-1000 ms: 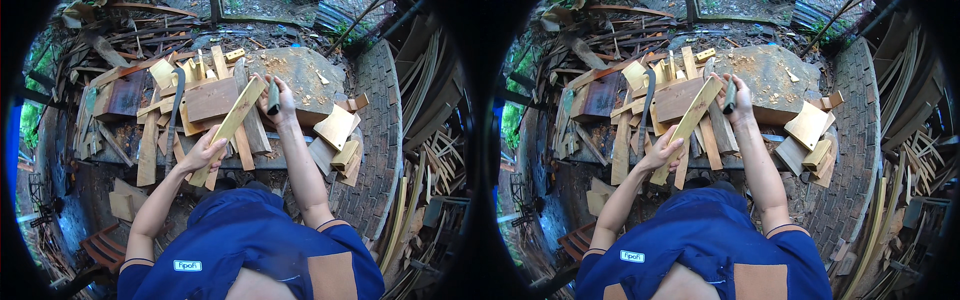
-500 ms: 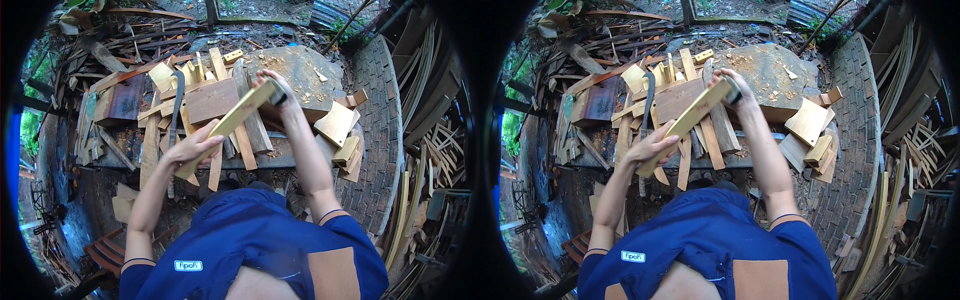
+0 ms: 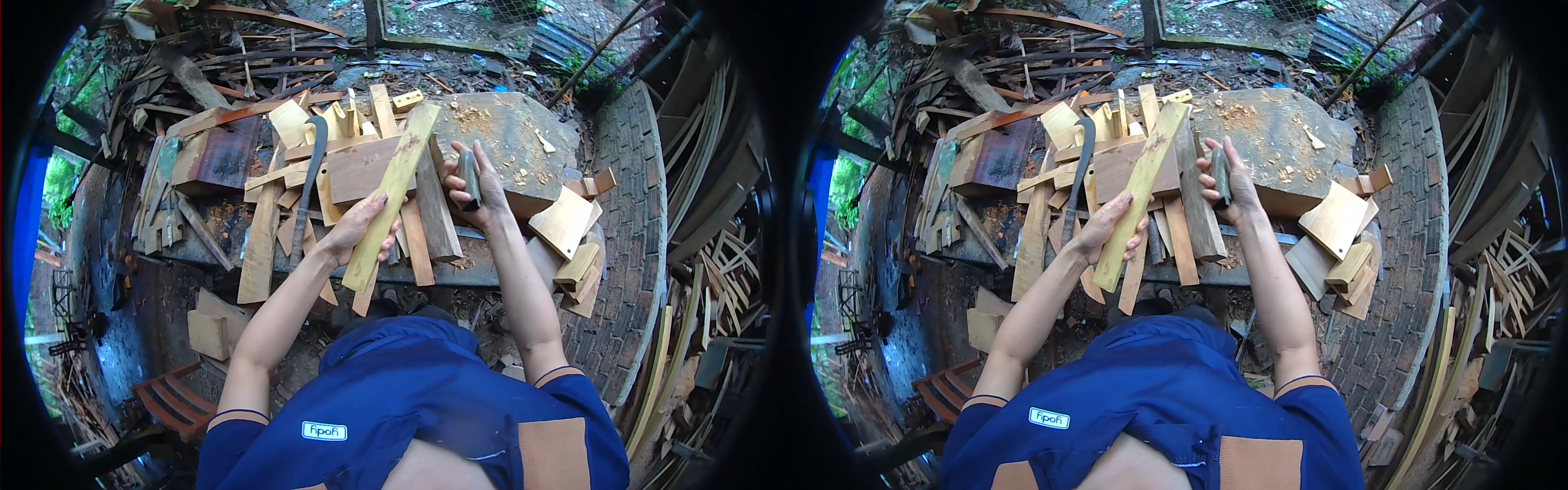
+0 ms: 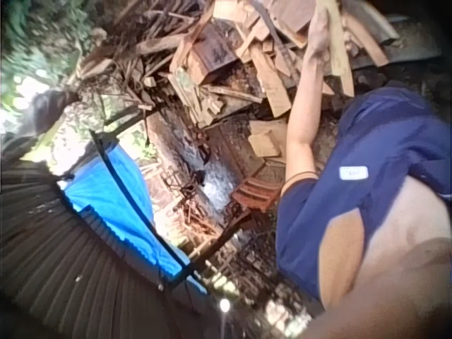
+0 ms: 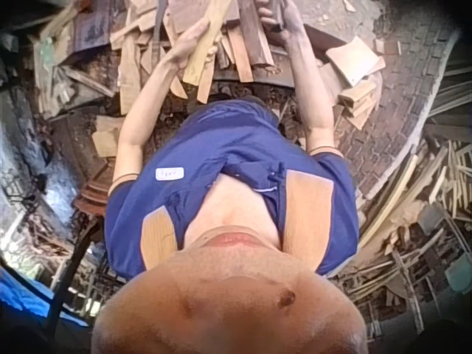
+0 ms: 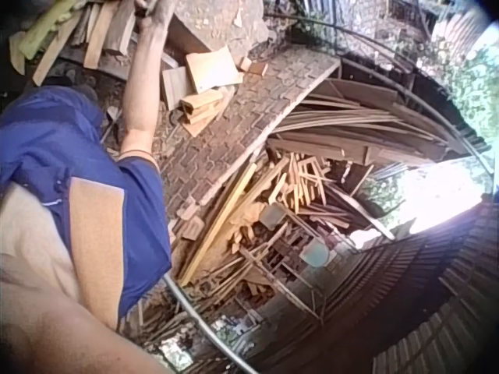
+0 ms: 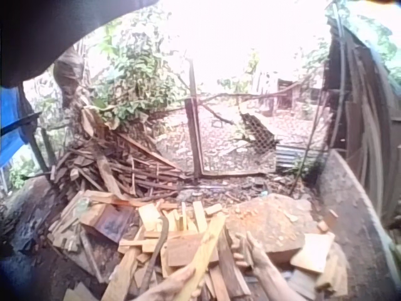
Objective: The person smooths a piece of wood using a stone, turning it over to scrape different sides. They then toss the piece of wood away and clap their hands to dust them off.
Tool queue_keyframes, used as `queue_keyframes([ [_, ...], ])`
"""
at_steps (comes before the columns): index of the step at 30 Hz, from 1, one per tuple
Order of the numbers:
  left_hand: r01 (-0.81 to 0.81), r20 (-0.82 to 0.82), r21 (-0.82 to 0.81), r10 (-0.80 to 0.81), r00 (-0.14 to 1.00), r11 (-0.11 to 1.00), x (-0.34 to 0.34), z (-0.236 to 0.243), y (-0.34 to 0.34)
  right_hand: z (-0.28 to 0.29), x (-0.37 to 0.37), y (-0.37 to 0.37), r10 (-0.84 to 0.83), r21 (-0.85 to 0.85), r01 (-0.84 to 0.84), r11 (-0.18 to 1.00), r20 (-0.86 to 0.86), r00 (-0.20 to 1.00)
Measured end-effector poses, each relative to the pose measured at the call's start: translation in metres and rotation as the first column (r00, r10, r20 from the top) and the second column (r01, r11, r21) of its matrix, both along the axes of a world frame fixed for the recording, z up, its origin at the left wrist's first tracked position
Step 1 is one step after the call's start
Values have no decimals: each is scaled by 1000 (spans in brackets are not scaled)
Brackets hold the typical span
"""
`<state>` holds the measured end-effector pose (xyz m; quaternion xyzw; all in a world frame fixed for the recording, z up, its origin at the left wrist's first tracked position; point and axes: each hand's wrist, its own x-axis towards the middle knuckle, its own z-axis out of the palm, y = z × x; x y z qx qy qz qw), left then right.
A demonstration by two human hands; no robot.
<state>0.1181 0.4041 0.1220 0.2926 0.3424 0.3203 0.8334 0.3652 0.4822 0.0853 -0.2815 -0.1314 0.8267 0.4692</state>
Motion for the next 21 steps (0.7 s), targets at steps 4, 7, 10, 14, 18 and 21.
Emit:
queue_keyframes([
  [4, -7, -72, -67, 2, 997, 998, -3, 7, -5, 35, -19, 2, -190, 254, 103, 962, 344, 919],
  [7, 16, -138, -76, -27, 990, 997, 0, 18, -9, 48, -24, 13, -314, 371, 130, 920, 497, 809],
  [10, 59, -139, -93, -72, 988, 994, 2, 27, -10, 48, -23, 27, -296, 393, 79, 916, 529, 795],
  [14, 84, 25, -128, -81, 996, 988, 3, 23, -10, 38, -26, 27, -288, 351, 174, 920, 305, 908],
  [18, 69, -16, -115, -71, 997, 991, 11, 30, -15, 40, -42, 18, -296, 275, 237, 932, 197, 935],
  [21, 77, -55, -30, -79, 995, 997, 15, 33, -16, 45, -47, 12, -232, 197, 180, 964, 283, 930],
])
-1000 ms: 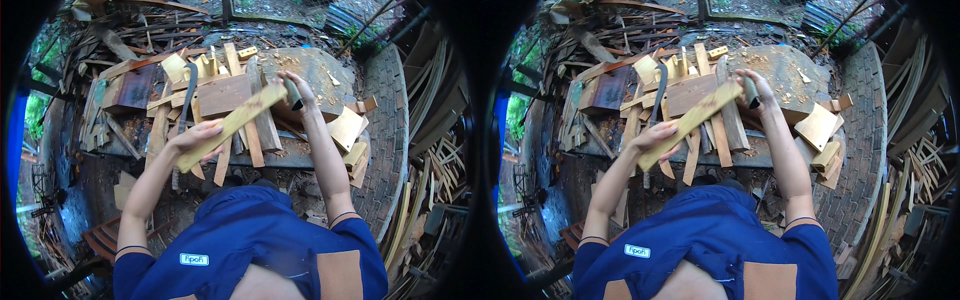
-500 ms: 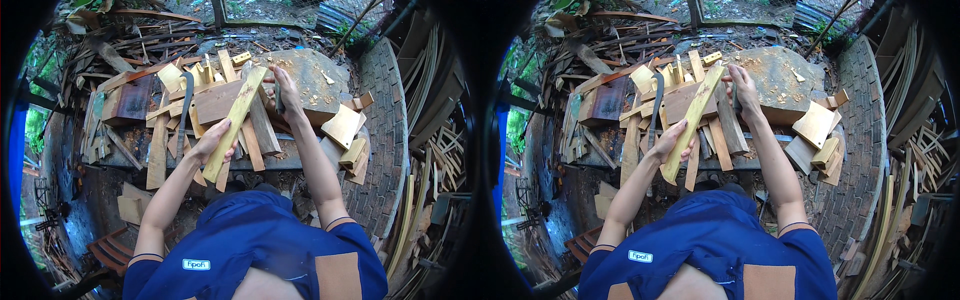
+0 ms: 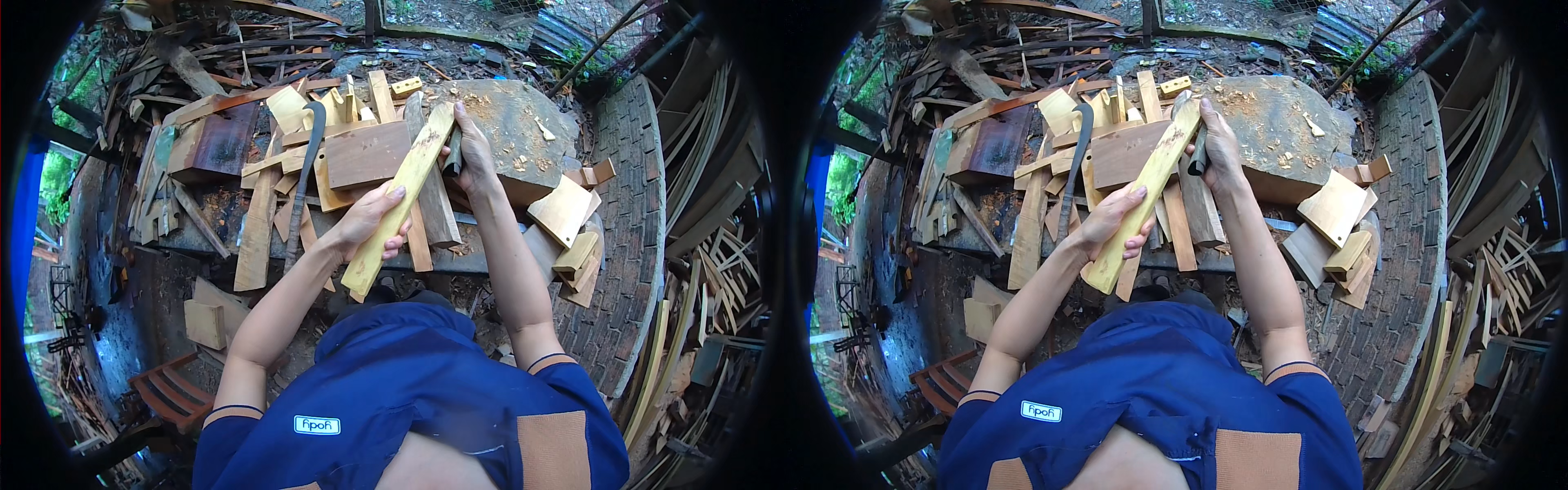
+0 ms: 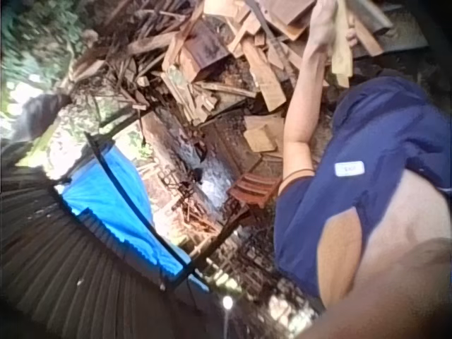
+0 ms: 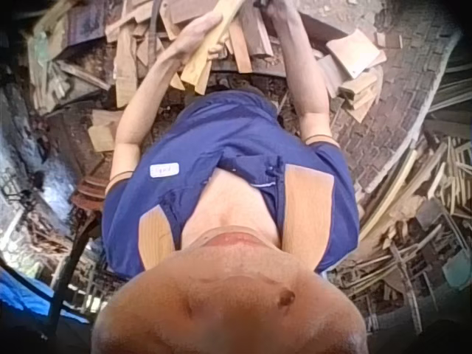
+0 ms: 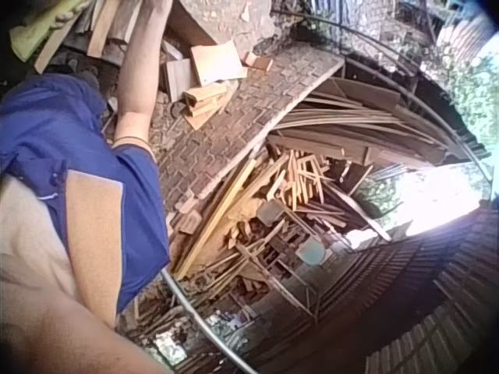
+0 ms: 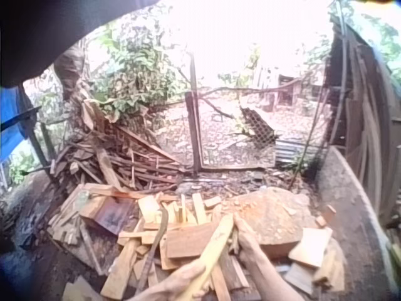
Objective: The person smooths a piece of wood using a stone, turning it over to scrape different sides. They then toss the piece of wood away and clap their hands to dust them off.
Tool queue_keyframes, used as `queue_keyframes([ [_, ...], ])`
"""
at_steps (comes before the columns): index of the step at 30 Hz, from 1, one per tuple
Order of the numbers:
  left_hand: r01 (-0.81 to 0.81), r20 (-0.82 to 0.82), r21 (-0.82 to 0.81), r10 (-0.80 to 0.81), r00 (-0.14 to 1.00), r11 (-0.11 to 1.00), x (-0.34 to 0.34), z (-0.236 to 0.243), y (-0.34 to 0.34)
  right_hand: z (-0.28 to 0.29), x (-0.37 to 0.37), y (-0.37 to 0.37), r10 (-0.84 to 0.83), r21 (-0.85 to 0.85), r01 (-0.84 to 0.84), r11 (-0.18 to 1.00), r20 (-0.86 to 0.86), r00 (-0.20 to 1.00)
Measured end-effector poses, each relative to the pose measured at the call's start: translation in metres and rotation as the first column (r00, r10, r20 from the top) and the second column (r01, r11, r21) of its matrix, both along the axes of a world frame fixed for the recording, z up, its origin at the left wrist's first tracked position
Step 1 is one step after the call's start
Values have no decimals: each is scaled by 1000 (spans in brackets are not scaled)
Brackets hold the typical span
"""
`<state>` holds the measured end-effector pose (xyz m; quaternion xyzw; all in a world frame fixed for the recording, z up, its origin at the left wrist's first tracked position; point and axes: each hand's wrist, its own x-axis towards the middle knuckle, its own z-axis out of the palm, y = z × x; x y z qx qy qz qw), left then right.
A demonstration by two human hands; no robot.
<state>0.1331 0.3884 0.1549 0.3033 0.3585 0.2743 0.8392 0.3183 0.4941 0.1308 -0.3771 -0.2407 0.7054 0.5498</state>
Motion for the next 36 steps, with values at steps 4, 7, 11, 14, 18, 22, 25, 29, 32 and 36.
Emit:
queue_keyframes([
  [4, 24, -58, 136, -16, 998, 990, 10, 4, 0, -32, 27, 14, 88, 43, -84, 996, -79, 993],
  [7, -22, -111, 214, 46, 993, 977, 15, -4, -2, 1, -1, -6, -133, 25, 131, 991, 93, 987],
  [11, 49, -279, 323, 46, 959, 945, 31, 2, 1, -19, -12, -1, -279, 219, 211, 953, 354, 893],
  [14, 166, -349, 341, -39, 936, 925, 26, 4, 2, -20, 2, 10, -342, 277, 221, 935, 534, 773],
  [18, 180, -355, 306, -63, 933, 935, 22, 11, 6, -38, 7, 28, -345, 294, 199, 935, 620, 704],
  [22, 233, -298, 229, -160, 941, 945, 8, 14, 11, -40, 15, 34, -208, 126, 170, 977, 441, 873],
  [25, 213, -292, 142, -165, 942, 967, -11, 24, 15, -31, 19, 43, -64, -71, 101, 992, 405, 912],
  [29, 312, -218, 98, -286, 933, 945, -36, 34, 15, -62, 95, 74, 105, -177, -74, 981, 173, 979],
  [32, 232, -323, 106, -187, 928, 967, -33, 17, 19, -24, 72, 46, 309, -94, -294, 951, 298, 903],
  [36, 245, -274, 7, -234, 933, 970, -29, 11, 19, -13, 54, 33, 225, 26, -378, 925, 766, 603],
])
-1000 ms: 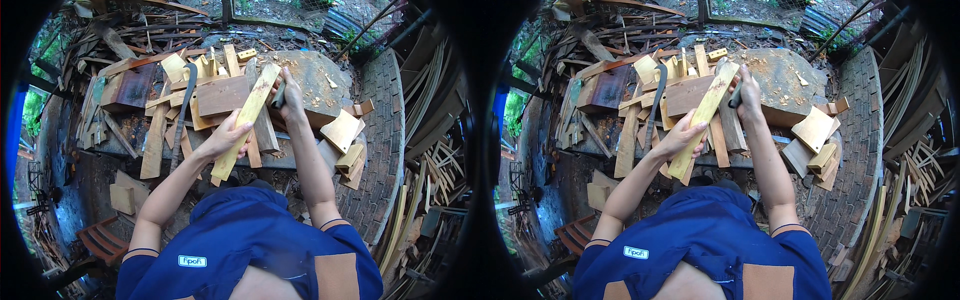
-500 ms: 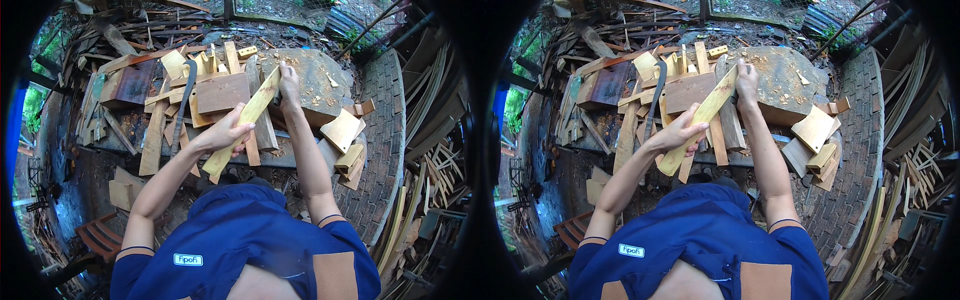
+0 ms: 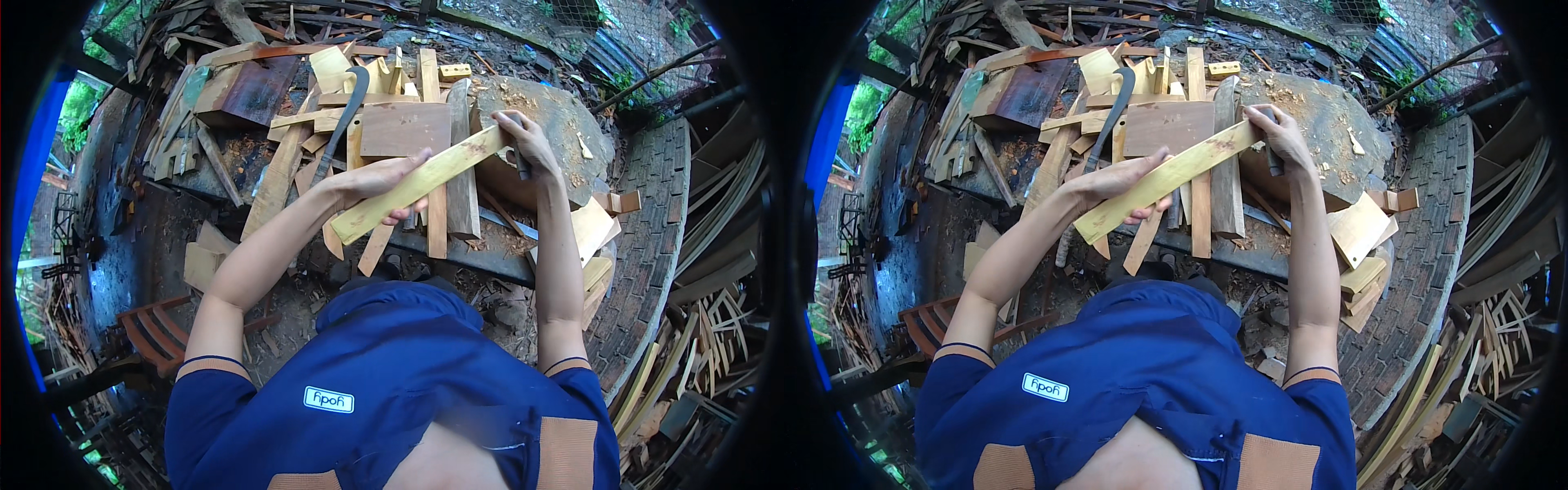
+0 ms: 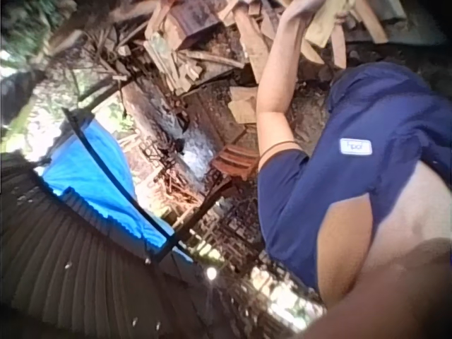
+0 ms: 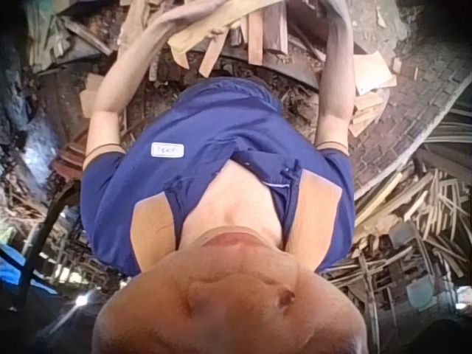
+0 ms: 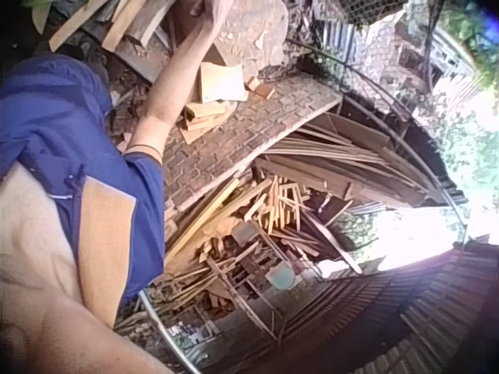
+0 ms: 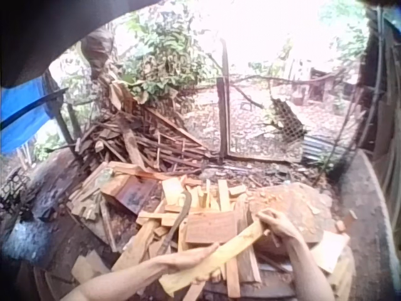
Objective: The person smooths a piece of wood using a stone, turning it over to scrape different sides. They then toss the piece of wood away and clap their hands to dust them off.
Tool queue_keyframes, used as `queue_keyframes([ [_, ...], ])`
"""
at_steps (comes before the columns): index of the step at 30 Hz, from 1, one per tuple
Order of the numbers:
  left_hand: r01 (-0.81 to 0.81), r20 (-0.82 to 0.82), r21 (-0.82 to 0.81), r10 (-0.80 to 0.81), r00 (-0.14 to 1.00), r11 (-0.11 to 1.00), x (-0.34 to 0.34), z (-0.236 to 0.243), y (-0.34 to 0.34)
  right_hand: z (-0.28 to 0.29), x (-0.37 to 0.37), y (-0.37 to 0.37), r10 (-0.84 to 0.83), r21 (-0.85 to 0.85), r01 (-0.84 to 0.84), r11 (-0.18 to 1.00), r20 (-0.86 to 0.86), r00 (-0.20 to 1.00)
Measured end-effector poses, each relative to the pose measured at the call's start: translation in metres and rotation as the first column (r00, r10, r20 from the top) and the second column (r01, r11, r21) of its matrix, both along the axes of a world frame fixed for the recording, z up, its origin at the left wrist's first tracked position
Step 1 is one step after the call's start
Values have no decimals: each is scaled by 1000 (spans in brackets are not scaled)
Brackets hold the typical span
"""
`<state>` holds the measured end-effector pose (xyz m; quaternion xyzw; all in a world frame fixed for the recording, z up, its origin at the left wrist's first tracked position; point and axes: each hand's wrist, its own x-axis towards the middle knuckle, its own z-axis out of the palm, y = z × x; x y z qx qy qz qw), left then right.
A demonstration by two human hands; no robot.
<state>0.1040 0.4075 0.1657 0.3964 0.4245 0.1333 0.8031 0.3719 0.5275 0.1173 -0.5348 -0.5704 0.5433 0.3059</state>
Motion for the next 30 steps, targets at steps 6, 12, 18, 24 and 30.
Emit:
queue_keyframes([
  [6, 9, 581, -537, 362, 729, 844, -3, -35, -6, -12, 5, 5, -121, -3, 124, 992, -249, 961],
  [12, -262, -2, 172, 267, 964, 950, 36, -15, -15, -5, -23, 0, -358, -83, 349, 933, -139, 923],
  [18, 44, -388, 604, 245, 889, 796, 63, -28, -13, -24, -65, -3, -462, 155, 496, 854, -213, 861],
  [24, 197, -484, 664, 213, 849, 722, 66, -20, -23, -26, -48, 7, -412, -177, 375, 910, -478, 775],
  [30, 222, -472, 652, 160, 867, 725, 58, -3, -24, -20, -45, 11, -441, -337, 293, 895, -559, 702],
])
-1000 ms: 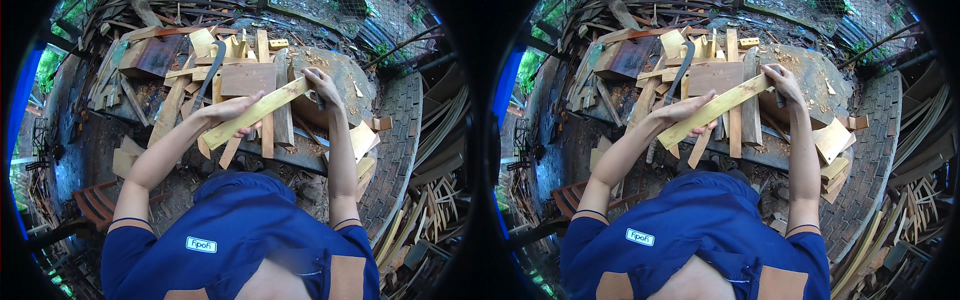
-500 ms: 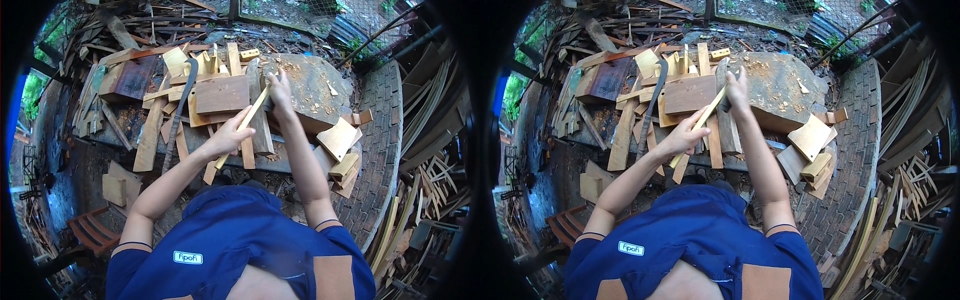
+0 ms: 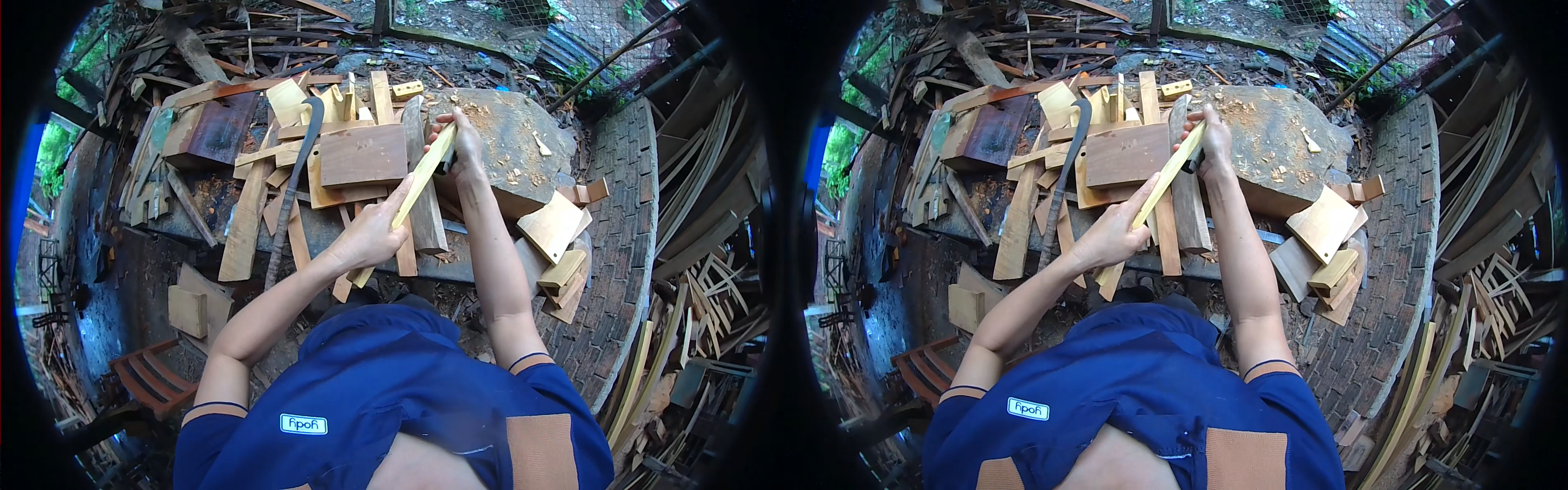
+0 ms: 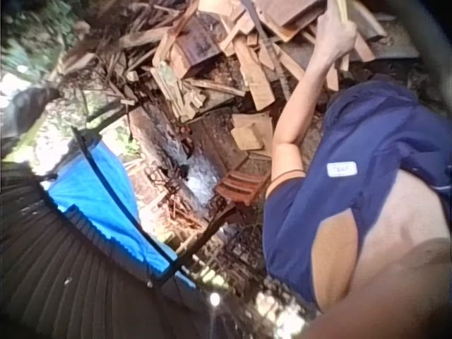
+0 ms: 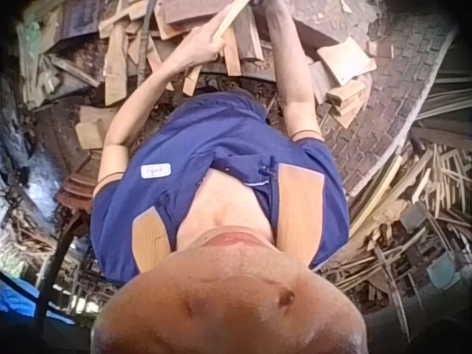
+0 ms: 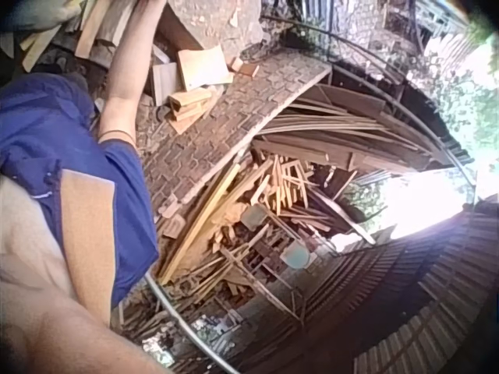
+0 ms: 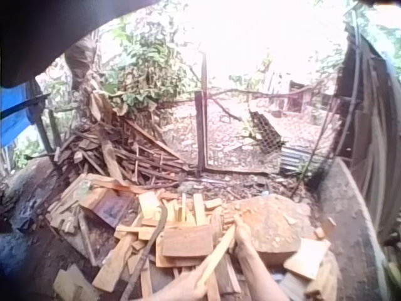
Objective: The person smooths a piece of wood using a stone, turning it over to scrape different sides. They then toss the piece of wood away and clap their hands to dust them off.
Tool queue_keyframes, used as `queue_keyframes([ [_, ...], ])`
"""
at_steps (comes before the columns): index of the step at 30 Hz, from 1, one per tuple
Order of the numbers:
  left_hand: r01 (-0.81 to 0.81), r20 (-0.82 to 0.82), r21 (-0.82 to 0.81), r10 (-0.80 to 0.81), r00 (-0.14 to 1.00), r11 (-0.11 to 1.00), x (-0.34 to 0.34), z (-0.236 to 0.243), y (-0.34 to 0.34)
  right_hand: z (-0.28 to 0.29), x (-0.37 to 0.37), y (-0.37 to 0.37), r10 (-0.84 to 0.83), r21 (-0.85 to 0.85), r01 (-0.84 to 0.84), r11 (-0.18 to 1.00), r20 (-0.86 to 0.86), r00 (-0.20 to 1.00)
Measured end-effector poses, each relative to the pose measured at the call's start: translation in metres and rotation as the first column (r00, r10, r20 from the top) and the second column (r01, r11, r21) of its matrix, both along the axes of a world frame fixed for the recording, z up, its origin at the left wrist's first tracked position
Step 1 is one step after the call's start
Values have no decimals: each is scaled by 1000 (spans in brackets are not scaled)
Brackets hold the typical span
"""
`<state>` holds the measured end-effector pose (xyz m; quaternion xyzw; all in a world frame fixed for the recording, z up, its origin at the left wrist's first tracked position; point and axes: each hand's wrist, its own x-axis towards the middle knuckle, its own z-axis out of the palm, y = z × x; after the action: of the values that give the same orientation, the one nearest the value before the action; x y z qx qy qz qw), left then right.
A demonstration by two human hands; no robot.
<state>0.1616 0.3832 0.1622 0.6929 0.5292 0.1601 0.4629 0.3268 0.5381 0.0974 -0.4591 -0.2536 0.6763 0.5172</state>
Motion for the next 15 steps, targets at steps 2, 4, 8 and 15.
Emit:
queue_keyframes([
  [2, -23, 30, 22, 23, 999, 999, -1, -3, -3, 0, 4, 5, -3, -21, 3, 1000, -43, 999],
  [4, -47, 60, 39, 45, 997, 998, -3, -6, -8, -1, 10, 9, 94, -129, -125, 984, -225, 970],
  [8, 61, -68, 142, -52, 996, 988, -8, -9, -9, -23, 43, 26, 307, -116, -398, 910, -459, 834],
  [15, 29, 236, -289, 42, 971, 957, -24, -4, -2, -10, 75, 14, 299, -58, -318, 946, -218, 929],
])
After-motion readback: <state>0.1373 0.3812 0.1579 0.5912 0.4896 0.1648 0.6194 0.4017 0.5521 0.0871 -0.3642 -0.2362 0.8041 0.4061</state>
